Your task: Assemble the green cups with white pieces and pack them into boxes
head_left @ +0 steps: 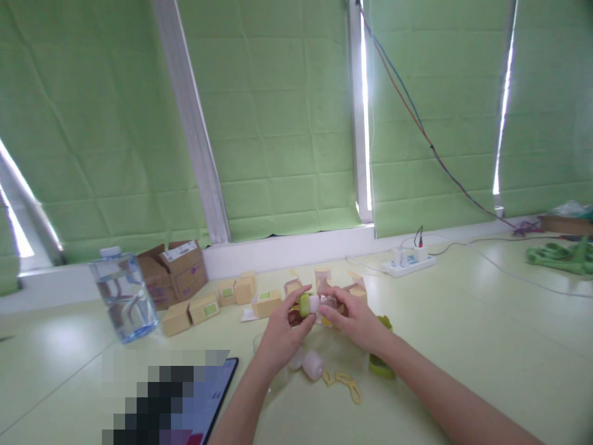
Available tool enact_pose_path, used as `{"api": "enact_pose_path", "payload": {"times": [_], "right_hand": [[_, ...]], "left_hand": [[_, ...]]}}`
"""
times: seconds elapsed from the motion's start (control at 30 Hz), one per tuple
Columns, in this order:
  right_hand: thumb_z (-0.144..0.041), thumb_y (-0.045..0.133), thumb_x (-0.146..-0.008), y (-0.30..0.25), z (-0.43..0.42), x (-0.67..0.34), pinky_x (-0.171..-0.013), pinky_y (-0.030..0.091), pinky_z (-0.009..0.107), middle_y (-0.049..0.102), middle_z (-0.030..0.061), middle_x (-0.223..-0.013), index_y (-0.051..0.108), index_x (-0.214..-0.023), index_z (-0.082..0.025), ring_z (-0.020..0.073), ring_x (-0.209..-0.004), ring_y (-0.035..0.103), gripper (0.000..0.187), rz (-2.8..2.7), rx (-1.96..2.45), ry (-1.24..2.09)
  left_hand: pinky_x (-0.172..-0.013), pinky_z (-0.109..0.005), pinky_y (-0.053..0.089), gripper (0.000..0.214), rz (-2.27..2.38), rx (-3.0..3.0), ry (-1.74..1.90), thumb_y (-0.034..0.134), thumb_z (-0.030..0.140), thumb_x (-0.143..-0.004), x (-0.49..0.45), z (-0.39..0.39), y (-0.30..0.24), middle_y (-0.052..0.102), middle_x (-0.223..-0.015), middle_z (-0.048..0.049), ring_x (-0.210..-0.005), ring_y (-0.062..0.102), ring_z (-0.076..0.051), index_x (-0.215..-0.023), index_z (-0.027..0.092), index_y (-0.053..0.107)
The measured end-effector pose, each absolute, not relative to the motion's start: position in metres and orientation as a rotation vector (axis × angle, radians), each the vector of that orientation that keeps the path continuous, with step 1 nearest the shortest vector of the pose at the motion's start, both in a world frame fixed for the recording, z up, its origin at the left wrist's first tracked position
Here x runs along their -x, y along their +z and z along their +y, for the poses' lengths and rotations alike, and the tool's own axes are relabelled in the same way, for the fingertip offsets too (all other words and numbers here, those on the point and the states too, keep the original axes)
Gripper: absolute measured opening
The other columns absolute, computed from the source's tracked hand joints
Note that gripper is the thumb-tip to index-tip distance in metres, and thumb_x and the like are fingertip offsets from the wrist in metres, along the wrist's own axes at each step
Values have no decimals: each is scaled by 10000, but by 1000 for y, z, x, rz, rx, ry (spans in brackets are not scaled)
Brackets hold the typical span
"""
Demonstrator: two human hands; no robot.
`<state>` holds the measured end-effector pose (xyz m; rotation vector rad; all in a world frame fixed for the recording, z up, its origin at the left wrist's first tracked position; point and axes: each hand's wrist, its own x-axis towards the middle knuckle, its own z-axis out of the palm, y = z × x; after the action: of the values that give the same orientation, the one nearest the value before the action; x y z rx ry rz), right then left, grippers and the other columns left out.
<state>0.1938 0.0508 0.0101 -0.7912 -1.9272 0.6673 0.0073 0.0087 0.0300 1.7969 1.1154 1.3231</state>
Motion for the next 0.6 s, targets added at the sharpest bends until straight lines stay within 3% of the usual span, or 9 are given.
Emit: {"api": "enact_pose_path", "payload": {"times": [0.13,0.3,0.4,0.6], "right_hand": [[-557,502,-922,7,57,-195,-675,494,299,647,26,-829,644,-1090,-201,164,-712,576,419,-1900,743,686],[-603,496,-905,3,59,-193,-512,529,271,642,36,-821,619,-1105,-204,150,-604,601,463,-1830,707,932],[-598,509,-902,3,57,-192,-486,541,264,632,23,-790,616,-1112,-208,133,-552,600,456,-1821,691,962],[-603,513,-897,5,56,-191,-463,538,244,591,-11,-738,612,-1093,-209,115,-494,610,451,-1804,692,1004]], "left_hand": [[-881,-350,522,585,1045,-1773,1281,703,301,-792,-11,4,33,645,-1239,-104,-974,659,-213,-1343,209,530],[-868,-351,508,551,1060,-1803,1216,664,374,-834,-10,2,34,676,-1204,-84,-912,658,-202,-1351,227,545],[-840,-340,510,545,1077,-1814,1213,659,392,-838,-9,3,33,673,-1194,-80,-849,651,-182,-1348,232,549],[-828,-349,543,474,1062,-1737,1268,654,428,-831,-11,4,35,595,-1293,-91,-946,648,-209,-1267,251,605]]}}
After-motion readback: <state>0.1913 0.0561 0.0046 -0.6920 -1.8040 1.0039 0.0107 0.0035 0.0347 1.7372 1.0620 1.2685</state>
